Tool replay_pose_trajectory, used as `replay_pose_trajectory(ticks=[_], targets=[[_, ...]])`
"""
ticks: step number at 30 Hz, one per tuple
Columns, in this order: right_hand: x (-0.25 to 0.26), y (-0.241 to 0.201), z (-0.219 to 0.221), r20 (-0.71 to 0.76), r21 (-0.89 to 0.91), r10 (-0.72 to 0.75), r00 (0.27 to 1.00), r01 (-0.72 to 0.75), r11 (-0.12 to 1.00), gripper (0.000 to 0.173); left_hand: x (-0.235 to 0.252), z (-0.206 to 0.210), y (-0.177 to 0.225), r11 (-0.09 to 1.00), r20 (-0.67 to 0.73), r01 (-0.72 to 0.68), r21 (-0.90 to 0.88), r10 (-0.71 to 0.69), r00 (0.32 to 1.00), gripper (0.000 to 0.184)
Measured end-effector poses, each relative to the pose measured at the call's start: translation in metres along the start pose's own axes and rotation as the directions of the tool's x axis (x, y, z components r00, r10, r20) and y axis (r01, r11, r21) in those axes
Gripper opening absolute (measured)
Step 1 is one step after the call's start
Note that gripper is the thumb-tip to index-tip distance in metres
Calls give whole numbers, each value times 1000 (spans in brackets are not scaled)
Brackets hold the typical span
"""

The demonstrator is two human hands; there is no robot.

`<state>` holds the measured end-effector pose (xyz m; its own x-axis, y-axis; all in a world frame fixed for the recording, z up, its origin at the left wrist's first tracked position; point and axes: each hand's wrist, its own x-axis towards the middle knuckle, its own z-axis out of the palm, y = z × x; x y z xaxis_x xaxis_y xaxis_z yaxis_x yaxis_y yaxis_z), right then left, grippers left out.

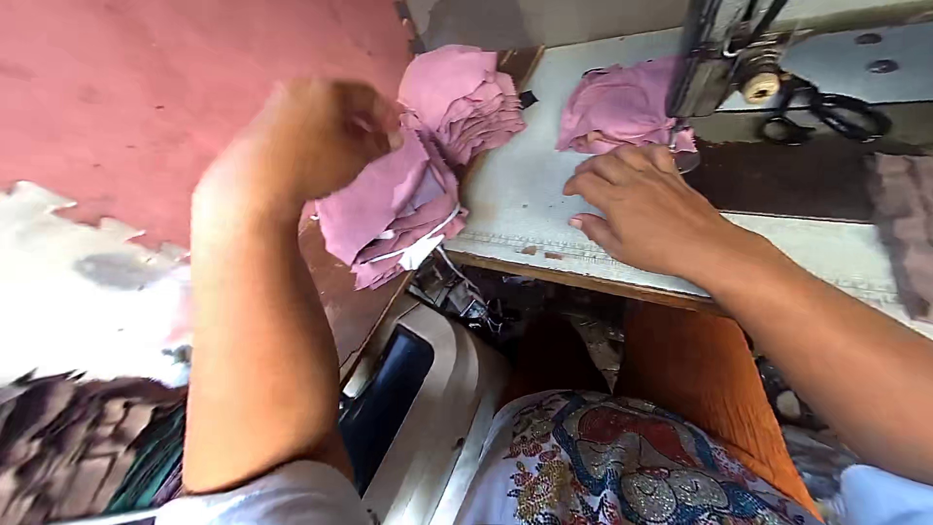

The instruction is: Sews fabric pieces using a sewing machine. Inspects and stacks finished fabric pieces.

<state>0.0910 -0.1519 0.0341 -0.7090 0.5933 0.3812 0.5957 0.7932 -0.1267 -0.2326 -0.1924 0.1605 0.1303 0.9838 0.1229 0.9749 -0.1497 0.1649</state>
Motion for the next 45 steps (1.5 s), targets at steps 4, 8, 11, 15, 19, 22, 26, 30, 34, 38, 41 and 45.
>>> replay_pose_trajectory(ticks=[4, 8, 11, 15, 19, 22, 26, 30, 34, 38, 41, 45], targets=[[60, -42, 22, -79, 123, -152, 985, 161, 979, 22, -42, 30, -20, 980, 85, 196, -14, -194, 977, 20], [109, -73, 47, -97, 146, -189, 977, 202, 968, 21, -50, 48, -27, 981, 69, 179, -77, -174, 982, 26], [125, -82, 61, -39, 145, -147, 988, 151, 978, 24, -52, 56, -36, 975, 48, 68, -209, -60, 997, 24], [132, -79, 64, 1, 146, -151, 988, 150, 978, 19, -50, 66, -45, 952, 13, 30, -304, -28, 1000, 23], [138, -72, 50, 36, 143, -219, 975, 211, 967, 16, -52, 63, -43, 943, 13, 109, -315, -111, 994, 26], [147, -66, 41, 96, 157, -278, 956, 261, 953, 18, -51, 64, -46, 958, 5, 100, -268, -102, 995, 24], [158, -64, 30, 170, 165, -315, 934, 288, 943, 22, -51, 63, -45, 965, -12, 89, -246, -95, 995, 27], [167, -65, 18, 251, 140, -342, 905, 316, 938, 25, -51, 64, -43, 969, -24, 102, -224, -110, 994, 32], [173, -67, 11, 243, 116, -350, 905, 331, 936, 22, -51, 68, -39, 968, -59, 89, -236, -105, 993, 32], [176, -72, 15, 6, 80, -370, 929, 368, 926, 22, -45, 74, -29, 979, -195, 126, -160, -157, 968, 24], [177, -78, 27, -84, 110, -345, 935, 353, 929, 19, -44, 74, -28, 961, -286, 219, -170, -261, 922, 25], [179, -84, 42, 72, 72, -273, 959, 268, 961, 64, -43, 76, -27, 948, -348, 224, -227, -294, 890, 24]])
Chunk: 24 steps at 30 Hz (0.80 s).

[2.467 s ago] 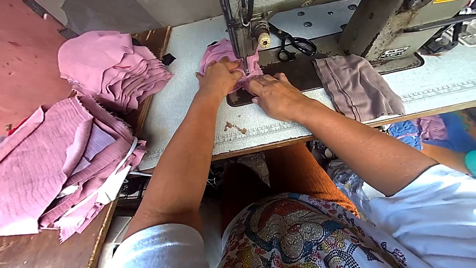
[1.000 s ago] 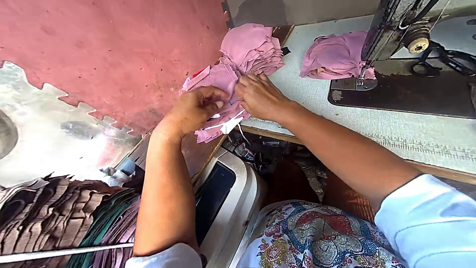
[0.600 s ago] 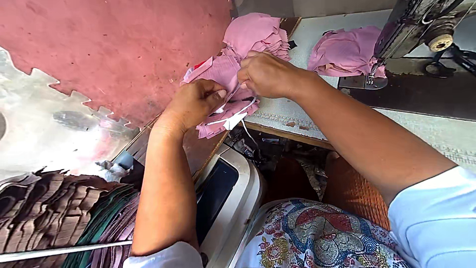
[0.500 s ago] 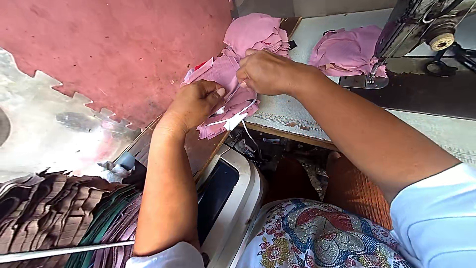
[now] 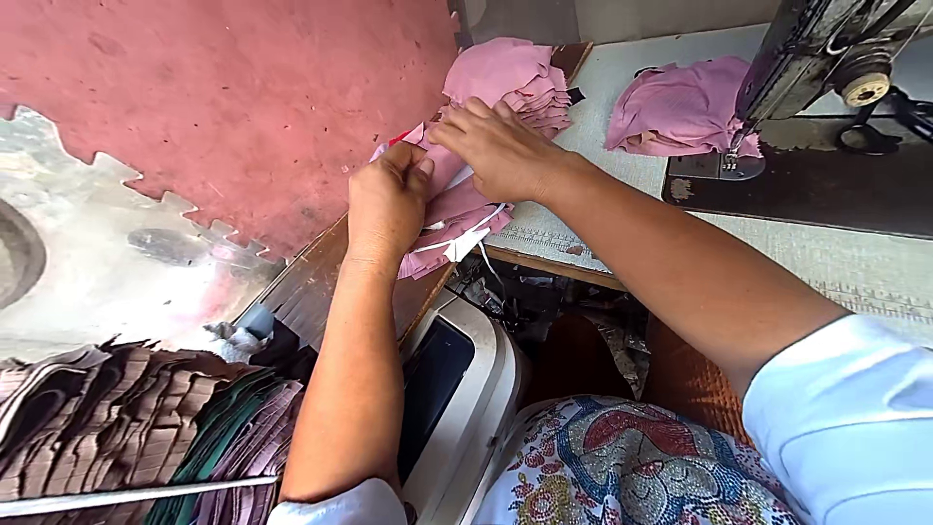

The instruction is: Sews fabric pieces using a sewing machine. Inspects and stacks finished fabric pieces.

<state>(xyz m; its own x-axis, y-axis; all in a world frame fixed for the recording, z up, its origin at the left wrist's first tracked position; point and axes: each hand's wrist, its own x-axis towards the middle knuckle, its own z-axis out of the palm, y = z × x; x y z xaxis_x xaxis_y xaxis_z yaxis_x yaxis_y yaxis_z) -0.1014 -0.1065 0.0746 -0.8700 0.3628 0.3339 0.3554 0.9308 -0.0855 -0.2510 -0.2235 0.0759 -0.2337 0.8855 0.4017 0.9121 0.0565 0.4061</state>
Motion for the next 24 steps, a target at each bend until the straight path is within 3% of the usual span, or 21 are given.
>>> replay_pose_trajectory(ticks=[5, 7, 9, 12, 14, 15, 16, 17, 19, 20, 22, 24], targets=[[7, 7, 15, 20, -6, -11, 1000, 11, 1000, 43, 0, -3, 0, 977, 75, -105, -188, 121, 990, 23], [9, 10, 19, -36, -9, -59, 998, 59, 998, 29, -1, -16, 0, 942, 59, -134, -309, 159, 985, 30], [17, 13, 18, -96, -6, -87, 992, 87, 996, 27, -5, -35, 2, 879, 55, -119, -461, 162, 985, 32], [37, 10, 5, -116, 19, -66, 991, 68, 997, 27, -18, -52, 13, 792, 318, 64, -607, 169, 933, 32], [53, 6, -9, -91, 6, -33, 995, 33, 999, 28, -24, -37, 24, 736, 482, 278, -617, 74, 873, 32], [60, 3, -16, -83, 7, -18, 996, 19, 1000, 29, -24, -22, 29, 657, 493, 380, -651, -15, 870, 31], [64, 0, -23, -86, 8, -11, 996, 12, 1000, 31, -21, -6, 33, 511, 471, 453, -730, -104, 876, 32], [67, -3, -29, -97, 4, -9, 995, 10, 1000, 32, -17, 9, 35, 300, 431, 472, -829, -196, 881, 31], [63, -10, -41, -140, -22, -20, 990, 17, 1000, 32, -6, 27, 36, -139, 359, 331, -933, -376, 855, 29], [56, -15, -46, -178, -43, -37, 983, 30, 999, 30, -1, 30, 35, -294, 343, 228, -928, -434, 833, 30], [32, -29, -47, -314, -86, -101, 944, 78, 993, 23, 0, 32, 30, -459, 293, 60, -887, -455, 841, 36], [-4, -47, -36, -445, -107, -174, 879, 141, 984, 14, -13, 38, 26, -480, 206, -37, -877, -444, 872, 35]])
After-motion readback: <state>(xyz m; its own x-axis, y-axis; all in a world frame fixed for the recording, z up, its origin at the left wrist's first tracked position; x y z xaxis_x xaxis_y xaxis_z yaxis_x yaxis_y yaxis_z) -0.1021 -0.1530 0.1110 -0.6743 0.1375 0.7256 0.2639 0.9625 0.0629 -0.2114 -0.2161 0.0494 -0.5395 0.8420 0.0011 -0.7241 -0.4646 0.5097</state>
